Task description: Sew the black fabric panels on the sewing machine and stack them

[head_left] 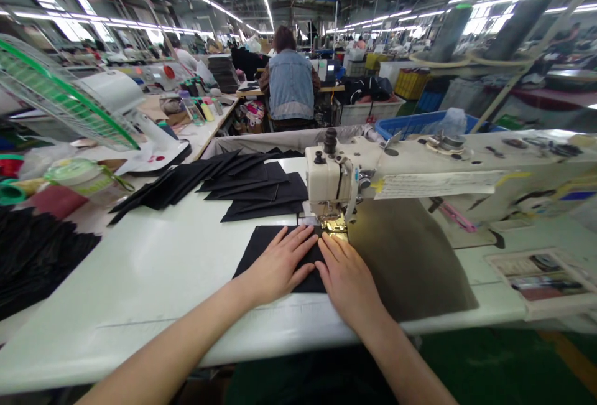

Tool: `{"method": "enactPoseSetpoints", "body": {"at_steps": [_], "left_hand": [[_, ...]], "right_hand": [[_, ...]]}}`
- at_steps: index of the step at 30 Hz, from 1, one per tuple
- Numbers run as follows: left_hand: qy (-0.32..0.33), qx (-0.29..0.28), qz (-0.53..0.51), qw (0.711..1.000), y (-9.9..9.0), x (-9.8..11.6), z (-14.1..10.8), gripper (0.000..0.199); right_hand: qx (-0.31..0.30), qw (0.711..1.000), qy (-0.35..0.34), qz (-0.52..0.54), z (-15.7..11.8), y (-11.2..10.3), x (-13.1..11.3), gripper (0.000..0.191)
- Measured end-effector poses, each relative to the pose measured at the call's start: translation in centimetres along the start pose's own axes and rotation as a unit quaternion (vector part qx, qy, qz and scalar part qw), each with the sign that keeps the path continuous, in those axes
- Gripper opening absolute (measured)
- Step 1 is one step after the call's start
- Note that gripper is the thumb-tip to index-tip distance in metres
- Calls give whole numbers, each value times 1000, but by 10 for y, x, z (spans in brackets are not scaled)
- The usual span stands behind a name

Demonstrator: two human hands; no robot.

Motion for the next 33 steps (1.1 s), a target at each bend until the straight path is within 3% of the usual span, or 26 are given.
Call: {"method": "enactPoseSetpoints", "body": {"at_steps": [5,8,11,14,18,20,24,33], "left_hand": [[4,-5,3,1000,-1,-6,3,56],[4,-12,8,1000,-3,2,1,52],[71,-43,-12,996,-2,30,-9,46],[114,-53,-41,991,-2,55,-22,44],[107,-45,-51,992,-3,59,-26,44],[110,-40,-54,992,-5,56,-24,43],[119,-34,-57,991,-9,51,-19,43],[121,-39,-52,991,-8,36,-12,42]], "right_hand": [[9,1000,-11,-6,4,0,-2,39],[36,999,-15,10,-6,-10,-2,37],[88,995,-15,47,-35,-38,6,32],[128,991,-7,49,-72,-69,30,20],[58,994,-92,1,-101,-81,53,27],[33,990,-134,-7,-104,-82,59,22],[44,982,-182,16,-97,-92,56,25],[22,977,-209,33,-85,-99,53,30]]}}
Point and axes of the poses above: each hand's wrist, its own z-axis towards the middle knuckle, its own y-axis out of the palm, x = y × z, the point moved 7 cm from there along z, towards the middle knuckle, and after that the axes turned 6 degrees about y, right-handed, at the moved point
